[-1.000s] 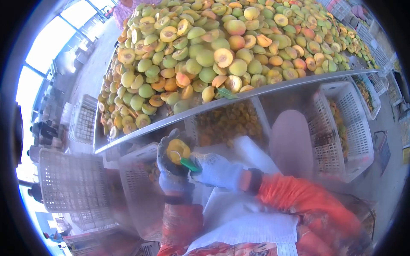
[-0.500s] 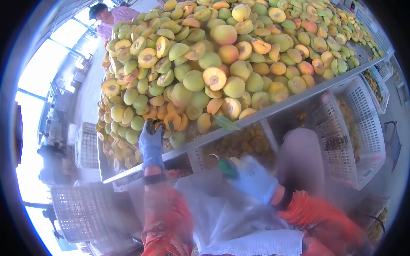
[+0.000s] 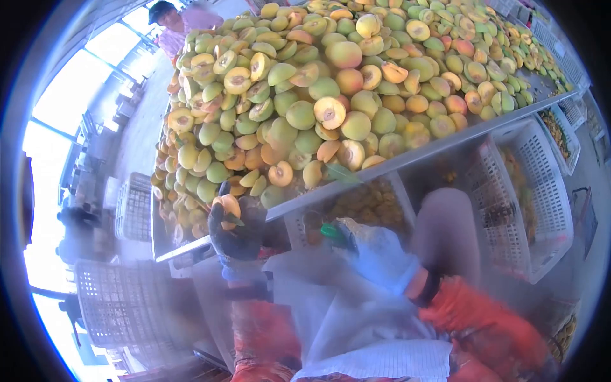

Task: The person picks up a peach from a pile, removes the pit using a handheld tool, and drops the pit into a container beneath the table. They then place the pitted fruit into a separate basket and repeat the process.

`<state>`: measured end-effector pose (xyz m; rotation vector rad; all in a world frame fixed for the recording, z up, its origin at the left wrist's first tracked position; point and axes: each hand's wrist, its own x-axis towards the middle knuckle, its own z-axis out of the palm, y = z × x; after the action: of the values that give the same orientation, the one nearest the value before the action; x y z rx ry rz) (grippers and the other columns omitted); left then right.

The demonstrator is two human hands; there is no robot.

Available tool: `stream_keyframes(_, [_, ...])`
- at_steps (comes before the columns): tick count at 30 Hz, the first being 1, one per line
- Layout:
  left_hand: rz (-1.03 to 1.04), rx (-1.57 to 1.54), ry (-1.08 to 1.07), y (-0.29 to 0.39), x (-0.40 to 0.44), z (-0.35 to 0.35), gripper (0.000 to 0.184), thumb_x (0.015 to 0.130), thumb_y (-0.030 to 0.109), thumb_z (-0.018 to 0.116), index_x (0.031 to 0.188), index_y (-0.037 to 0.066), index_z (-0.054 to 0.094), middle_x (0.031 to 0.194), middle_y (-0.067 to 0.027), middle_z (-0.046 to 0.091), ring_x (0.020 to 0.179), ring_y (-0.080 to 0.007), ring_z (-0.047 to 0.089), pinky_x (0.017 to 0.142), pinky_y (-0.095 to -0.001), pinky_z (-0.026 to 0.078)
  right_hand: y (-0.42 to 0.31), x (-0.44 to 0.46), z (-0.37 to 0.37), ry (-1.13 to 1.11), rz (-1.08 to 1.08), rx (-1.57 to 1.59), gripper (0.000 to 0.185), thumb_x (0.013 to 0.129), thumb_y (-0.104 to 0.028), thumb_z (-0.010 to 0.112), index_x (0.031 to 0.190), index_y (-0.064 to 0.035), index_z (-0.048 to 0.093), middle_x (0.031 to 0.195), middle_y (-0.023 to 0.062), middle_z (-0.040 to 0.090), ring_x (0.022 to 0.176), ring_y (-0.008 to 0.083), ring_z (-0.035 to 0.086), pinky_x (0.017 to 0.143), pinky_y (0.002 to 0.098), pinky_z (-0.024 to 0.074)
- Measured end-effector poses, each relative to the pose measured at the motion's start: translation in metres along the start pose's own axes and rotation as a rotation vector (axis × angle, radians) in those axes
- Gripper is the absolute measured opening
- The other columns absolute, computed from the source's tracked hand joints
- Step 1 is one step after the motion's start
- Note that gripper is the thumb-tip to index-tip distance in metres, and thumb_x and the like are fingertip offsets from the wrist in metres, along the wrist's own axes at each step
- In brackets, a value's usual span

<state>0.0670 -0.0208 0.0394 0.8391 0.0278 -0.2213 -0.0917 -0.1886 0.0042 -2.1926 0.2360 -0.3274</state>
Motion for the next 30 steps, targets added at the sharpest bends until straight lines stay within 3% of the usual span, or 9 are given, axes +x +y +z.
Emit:
stream_keyframes(4, [-0.208, -0.118, -0.169, 0.004, -0.035, -0.012, 0.055, 0.085, 0.034, 0.053, 0.128, 0.004, 0.036, 0.119, -0.0177, 0.047, 0.097, -0.0294, 0.054, 0.079, -0.0400, 0.048, -0.049, 0.009, -0.003, -0.154, -0.176, -0.060, 0.038, 0.078, -0.026, 0.064, 0.106, -0.0019, 0.053, 0.080, 0.0175, 0.061, 0.072, 0.0340, 0.060, 0.060, 0.0380, 0.0481])
stream_keyframes(11, [0.056, 0.196, -0.100, 0.011, -0.089, -0.005, 0.038, 0.090, 0.029, 0.047, 0.109, -0.005, 0.051, 0.080, -0.0076, 0.057, 0.072, -0.0145, 0.053, 0.066, -0.0264, 0.046, -0.089, -0.004, 0.003, -0.229, -0.278, -0.082, 0.031, 0.081, -0.029, 0.059, 0.098, -0.0046, 0.051, 0.069, 0.0189, 0.058, 0.063, 0.0359, 0.058, 0.053, 0.0407, 0.0457])
stream_keyframes(17, [0.277, 0.571, 0.031, 0.014, -0.110, -0.001, 0.033, 0.089, 0.025, 0.046, 0.103, -0.004, 0.054, 0.083, -0.0078, 0.057, 0.070, -0.0173, 0.055, 0.063, -0.0274, 0.046, -0.106, -0.019, -0.010, -0.413, -0.207, 0.004, 0.026, 0.086, -0.030, 0.053, 0.092, -0.0038, 0.052, 0.069, 0.0191, 0.058, 0.062, 0.0357, 0.057, 0.055, 0.0411, 0.0440])
stream_keyframes(19, [0.369, 0.664, 0.023, 0.012, -0.113, -0.001, 0.032, 0.088, 0.025, 0.047, 0.102, -0.003, 0.055, 0.084, -0.0092, 0.058, 0.071, -0.0190, 0.056, 0.064, -0.0277, 0.047, -0.108, -0.018, -0.016, -0.592, 0.049, 0.383, 0.030, 0.087, -0.032, 0.051, 0.094, -0.0034, 0.055, 0.072, 0.0188, 0.059, 0.065, 0.0313, 0.059, 0.060, 0.0376, 0.0454])
stream_keyframes(23, [0.173, 0.531, -0.010, 0.009, -0.112, 0.007, 0.031, 0.084, 0.024, 0.051, 0.105, 0.000, 0.055, 0.089, -0.0149, 0.058, 0.076, -0.0242, 0.058, 0.064, -0.0317, 0.048, -0.078, -0.026, -0.003, -0.680, 0.114, 0.905, 0.029, 0.089, -0.027, 0.049, 0.102, -0.0015, 0.055, 0.081, 0.0141, 0.060, 0.072, 0.0253, 0.058, 0.066, 0.0350, 0.0453])
stream_keyframes(25, [0.136, 0.523, 0.005, 0.001, -0.107, 0.008, 0.032, 0.084, 0.024, 0.052, 0.105, 0.001, 0.054, 0.091, -0.0159, 0.058, 0.076, -0.0252, 0.058, 0.063, -0.0329, 0.048, -0.085, -0.029, -0.009, -0.770, 0.539, 1.292, 0.038, 0.091, -0.036, 0.046, 0.095, -0.0001, 0.058, 0.057, 0.0044, 0.054, 0.041, 0.0084, 0.044, 0.038, 0.0197, 0.0327])
stream_keyframes(27, [0.687, 0.819, -0.149, -0.010, -0.094, 0.012, 0.032, 0.089, 0.026, 0.051, 0.105, -0.001, 0.057, 0.086, -0.0097, 0.062, 0.066, -0.0168, 0.060, 0.056, -0.0249, 0.049, -0.079, -0.034, -0.003, -0.704, 0.424, 1.279, 0.041, 0.091, -0.037, 0.044, 0.095, 0.0011, 0.057, 0.054, 0.0040, 0.052, 0.039, 0.0086, 0.043, 0.037, 0.0197, 0.0322])
stream_keyframes(28, [0.684, 0.824, -0.152, -0.005, -0.094, 0.014, 0.032, 0.089, 0.026, 0.051, 0.105, -0.001, 0.057, 0.086, -0.0097, 0.062, 0.066, -0.0168, 0.060, 0.056, -0.0249, 0.049, -0.074, -0.034, -0.001, -0.636, 0.308, 1.264, 0.043, 0.092, -0.039, 0.042, 0.094, 0.0023, 0.057, 0.051, 0.0036, 0.050, 0.037, 0.0088, 0.041, 0.037, 0.0198, 0.0318])
stream_keyframes(30, [0.076, 0.487, 0.097, 0.022, -0.094, 0.012, 0.035, 0.088, 0.029, 0.051, 0.104, -0.001, 0.057, 0.078, -0.0121, 0.062, 0.051, -0.0187, 0.059, 0.042, -0.0258, 0.047, -0.060, -0.018, -0.010, -0.633, 0.349, 1.169, 0.044, 0.090, -0.041, 0.044, 0.092, 0.0010, 0.057, 0.050, 0.0047, 0.049, 0.037, 0.0116, 0.043, 0.037, 0.0224, 0.0335])
